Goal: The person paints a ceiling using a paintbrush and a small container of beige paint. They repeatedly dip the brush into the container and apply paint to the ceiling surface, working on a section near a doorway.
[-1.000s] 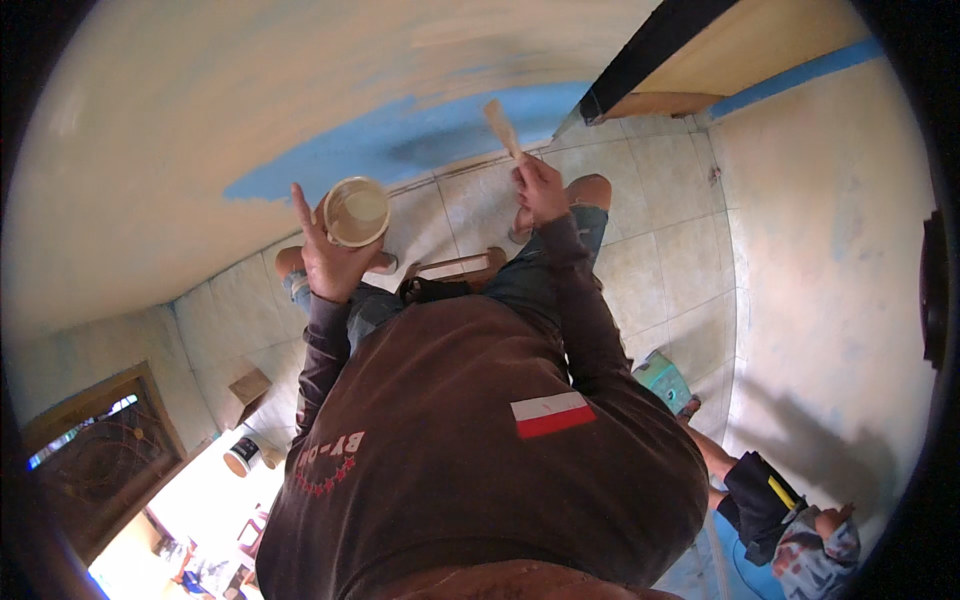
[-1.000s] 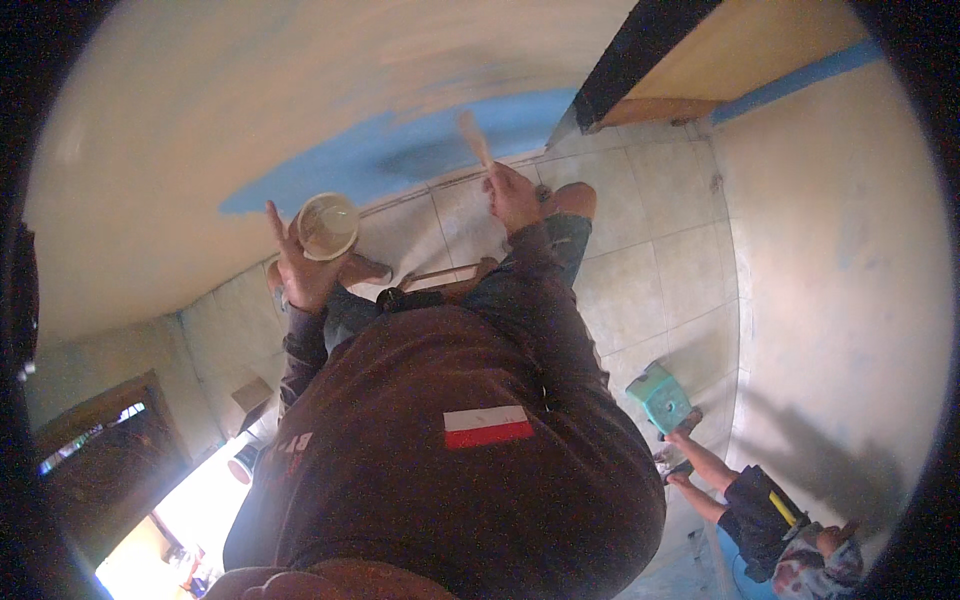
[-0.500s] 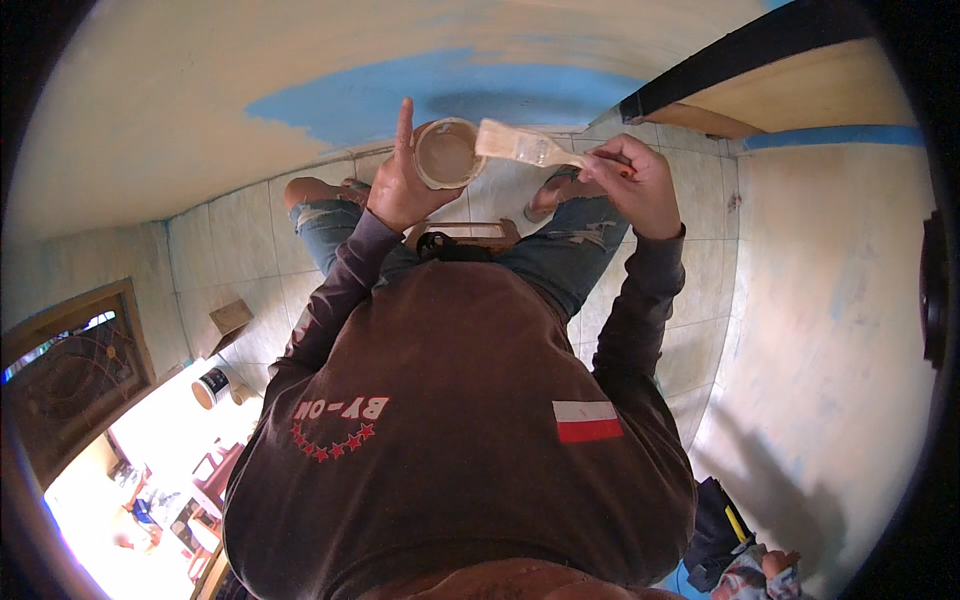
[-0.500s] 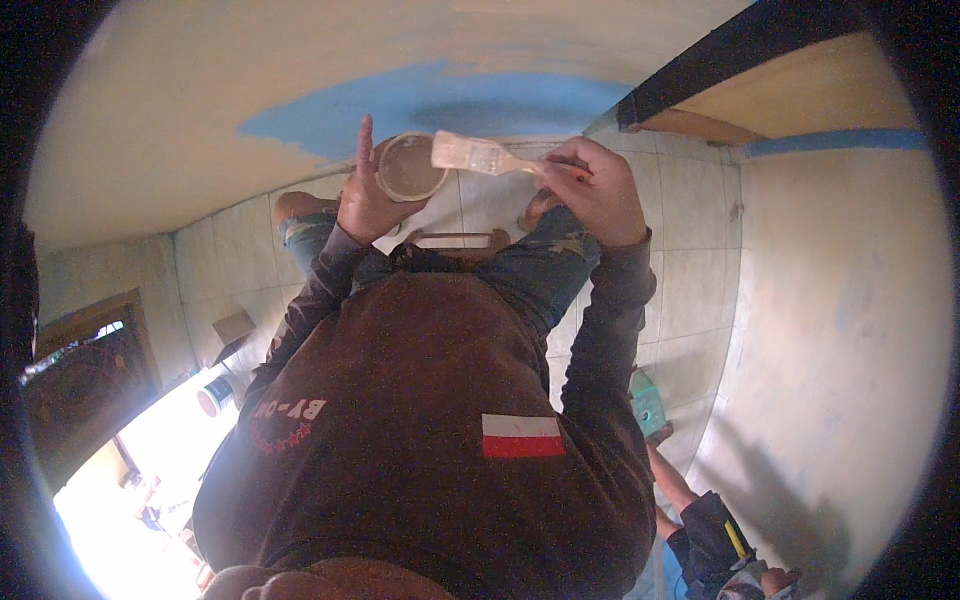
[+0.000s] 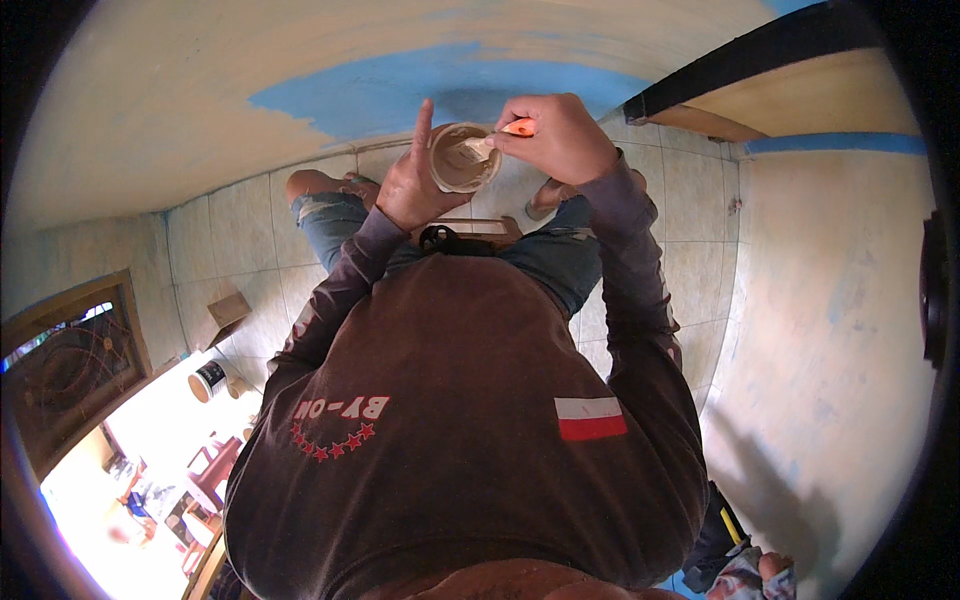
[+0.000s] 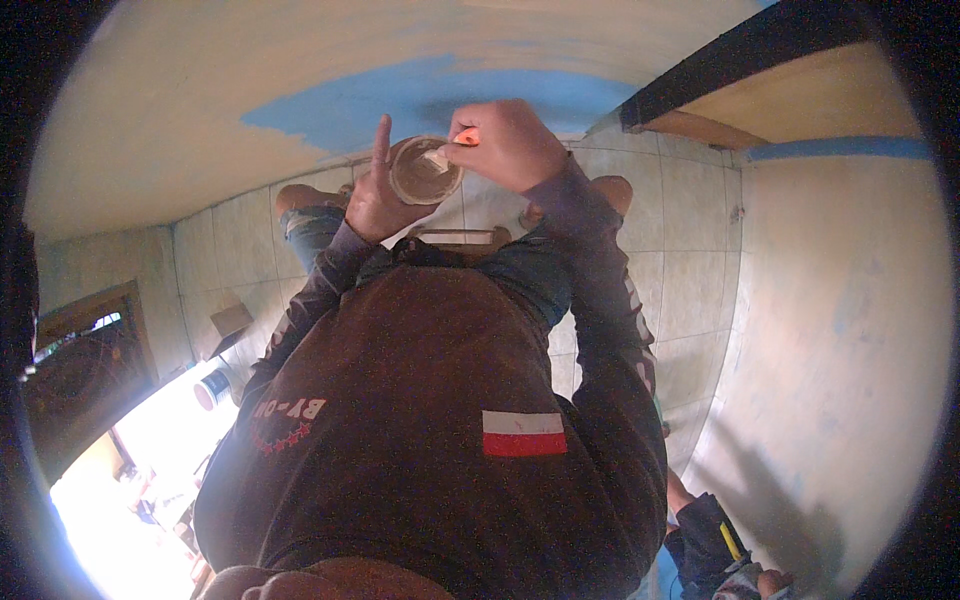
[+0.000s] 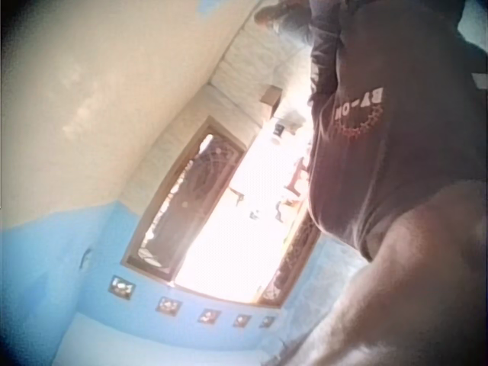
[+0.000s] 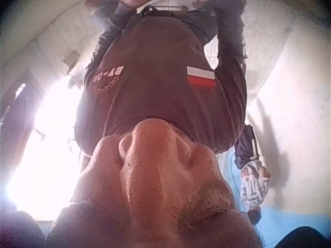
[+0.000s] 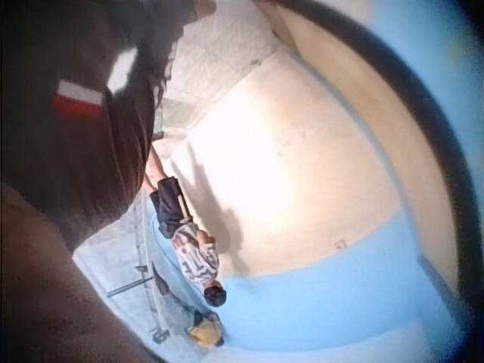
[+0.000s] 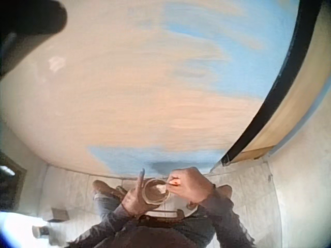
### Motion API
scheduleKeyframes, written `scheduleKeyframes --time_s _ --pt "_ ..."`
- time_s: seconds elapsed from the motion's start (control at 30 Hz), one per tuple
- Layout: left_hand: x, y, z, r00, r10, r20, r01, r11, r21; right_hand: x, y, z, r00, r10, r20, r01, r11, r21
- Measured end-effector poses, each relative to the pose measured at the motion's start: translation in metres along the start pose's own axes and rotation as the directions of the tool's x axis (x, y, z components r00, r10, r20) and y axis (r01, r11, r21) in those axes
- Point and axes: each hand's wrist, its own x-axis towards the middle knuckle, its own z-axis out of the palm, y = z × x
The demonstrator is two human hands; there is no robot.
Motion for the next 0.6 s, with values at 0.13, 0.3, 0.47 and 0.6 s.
scheduleKeyframes --time_s 0.13,0.3,0.47,0.6 --pt "0.001 -0.001 0.0 1.0 0.003 0.016 -0.003 1.0 0.017 0.008 -0.001 0.004 0.999 -0.022 0.03 0.023 1.0 -0.011" --pt "0.002 0.001 -0.005 0.998 0.0 0.06 -0.003 0.999 0.052 0.016 -0.002 0.01 0.998 -0.02 0.063 0.026 0.996 -0.085" --pt "0.0 -0.005 0.0 0.998 -0.016 0.06 0.015 1.0 0.027 0.021 -0.004 0.012 0.997 -0.028 0.078 0.035 0.995 -0.096" --pt "0.001 -0.005 0.001 0.998 -0.013 0.068 0.013 1.0 0.008 0.023 -0.003 0.013 0.996 -0.031 0.085 0.041 0.993 -0.107"
